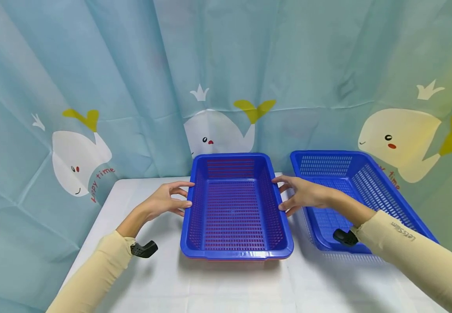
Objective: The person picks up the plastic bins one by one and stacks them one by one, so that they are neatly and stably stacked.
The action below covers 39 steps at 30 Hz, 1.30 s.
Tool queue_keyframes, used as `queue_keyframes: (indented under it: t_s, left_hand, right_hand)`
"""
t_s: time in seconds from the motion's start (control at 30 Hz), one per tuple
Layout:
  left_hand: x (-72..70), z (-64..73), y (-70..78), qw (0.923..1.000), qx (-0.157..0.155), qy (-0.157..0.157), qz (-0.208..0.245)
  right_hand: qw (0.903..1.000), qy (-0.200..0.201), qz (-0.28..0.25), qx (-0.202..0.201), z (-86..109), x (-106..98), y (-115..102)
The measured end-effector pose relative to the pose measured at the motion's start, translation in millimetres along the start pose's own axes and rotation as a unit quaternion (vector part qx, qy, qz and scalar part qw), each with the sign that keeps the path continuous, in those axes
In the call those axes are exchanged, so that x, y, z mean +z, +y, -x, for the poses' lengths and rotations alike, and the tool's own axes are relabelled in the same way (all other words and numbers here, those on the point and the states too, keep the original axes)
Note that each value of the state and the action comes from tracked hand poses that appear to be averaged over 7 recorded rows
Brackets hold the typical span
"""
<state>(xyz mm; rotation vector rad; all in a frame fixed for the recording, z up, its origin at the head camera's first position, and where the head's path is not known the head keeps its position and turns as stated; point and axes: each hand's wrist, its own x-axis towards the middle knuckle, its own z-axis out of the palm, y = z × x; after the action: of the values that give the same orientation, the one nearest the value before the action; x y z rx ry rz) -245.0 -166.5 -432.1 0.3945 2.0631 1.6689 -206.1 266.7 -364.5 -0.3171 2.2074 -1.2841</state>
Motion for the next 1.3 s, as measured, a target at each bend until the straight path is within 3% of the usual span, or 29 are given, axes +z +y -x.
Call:
queue_keyframes:
  t_s: [0.43,0.87,1.07,1.3]
  left_hand:
    - [16.0,-8.2,6.9,0.9999,-0.008,0.003,0.009]
    - [15.8,-8.4,6.8,0.9999,-0.009,0.003,0.002]
    - [15.5,-6.8,13.2,0.9998,-0.005,-0.016,-0.013]
    - [8.9,-3.8,24.6,0.9984,0.014,-0.029,-0.046]
  right_hand:
    - [1.0000,-0.005,-0.008,0.000,12.4,-11,8]
    - [1.0000,-0.002,-0.005,-0.001,13.5,-13,13]
    - [0.9999,-0.011,-0.007,0.001,15.1,-13,10]
    - [0.9990,-0.018,0.041,-0.006,23.5,-18,1]
